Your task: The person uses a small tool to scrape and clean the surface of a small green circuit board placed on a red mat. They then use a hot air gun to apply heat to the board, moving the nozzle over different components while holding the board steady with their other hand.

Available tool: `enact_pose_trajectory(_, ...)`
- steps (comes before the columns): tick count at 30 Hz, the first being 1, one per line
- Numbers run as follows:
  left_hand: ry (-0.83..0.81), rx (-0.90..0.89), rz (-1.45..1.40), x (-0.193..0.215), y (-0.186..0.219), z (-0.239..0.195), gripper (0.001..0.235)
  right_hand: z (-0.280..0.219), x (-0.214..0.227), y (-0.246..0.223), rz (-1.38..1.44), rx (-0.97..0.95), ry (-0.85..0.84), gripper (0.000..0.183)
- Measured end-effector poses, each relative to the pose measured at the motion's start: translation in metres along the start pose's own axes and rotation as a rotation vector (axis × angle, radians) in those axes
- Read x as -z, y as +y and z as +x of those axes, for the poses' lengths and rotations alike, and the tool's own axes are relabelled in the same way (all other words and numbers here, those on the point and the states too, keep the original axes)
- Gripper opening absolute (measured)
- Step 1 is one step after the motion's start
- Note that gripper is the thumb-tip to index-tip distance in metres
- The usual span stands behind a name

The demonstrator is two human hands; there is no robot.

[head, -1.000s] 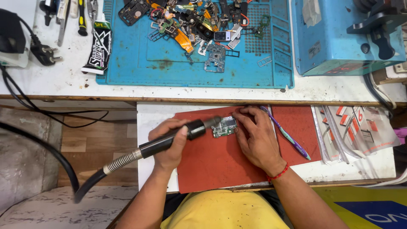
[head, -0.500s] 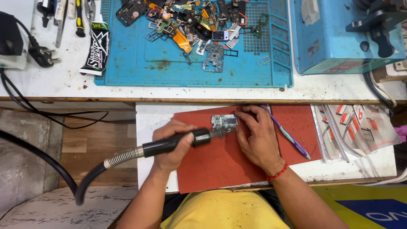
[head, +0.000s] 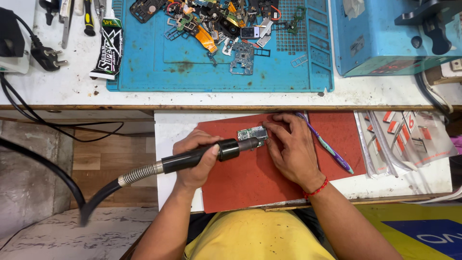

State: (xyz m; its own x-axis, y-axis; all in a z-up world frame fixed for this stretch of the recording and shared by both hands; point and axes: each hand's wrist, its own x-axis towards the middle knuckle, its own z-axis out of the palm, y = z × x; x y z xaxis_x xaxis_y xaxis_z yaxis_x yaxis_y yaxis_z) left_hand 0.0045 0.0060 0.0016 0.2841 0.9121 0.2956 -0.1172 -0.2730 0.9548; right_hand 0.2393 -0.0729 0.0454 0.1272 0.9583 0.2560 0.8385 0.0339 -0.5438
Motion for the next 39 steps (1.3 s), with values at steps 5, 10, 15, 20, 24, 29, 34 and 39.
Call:
enact_pose_trajectory(5, 0.071, 0.066, 0.085, 0.001, -0.002, 0.000, 0.023, 0.000, 0.000, 0.000, 0.000, 0.005, 0.002, 0.035)
enact_pose_trajectory(10, 0.090, 0.056, -0.043, -0.002, 0.000, -0.002, 0.023, 0.001, 0.000, -0.001, -0.013, 0.007, -0.004, 0.035)
enact_pose_trajectory(15, -0.006, -0.024, 0.002, -0.001, 0.003, 0.000, 0.022, 0.000, 0.000, -0.001, -0.013, 0.001, -0.004, 0.034)
enact_pose_trajectory(20, -0.072, -0.076, 0.049, -0.001, 0.000, 0.001, 0.019, 0.000, 0.000, 0.000, -0.018, -0.005, -0.007, 0.035)
enact_pose_trajectory(24, 0.117, 0.086, 0.019, -0.004, 0.005, -0.001, 0.022, 0.001, 0.001, -0.001, -0.028, 0.017, -0.009, 0.036)
enact_pose_trajectory(29, 0.075, 0.010, 0.050, -0.005, 0.005, 0.000, 0.023, 0.000, 0.002, -0.001, -0.013, -0.003, -0.010, 0.035)
enact_pose_trajectory(34, 0.045, -0.021, 0.028, -0.002, 0.000, -0.002, 0.022, 0.000, 0.001, 0.000, -0.011, -0.007, -0.015, 0.036)
enact_pose_trajectory(39, 0.065, 0.047, 0.021, -0.001, -0.004, -0.001, 0.025, 0.000, 0.001, 0.001, -0.012, 0.006, -0.020, 0.038)
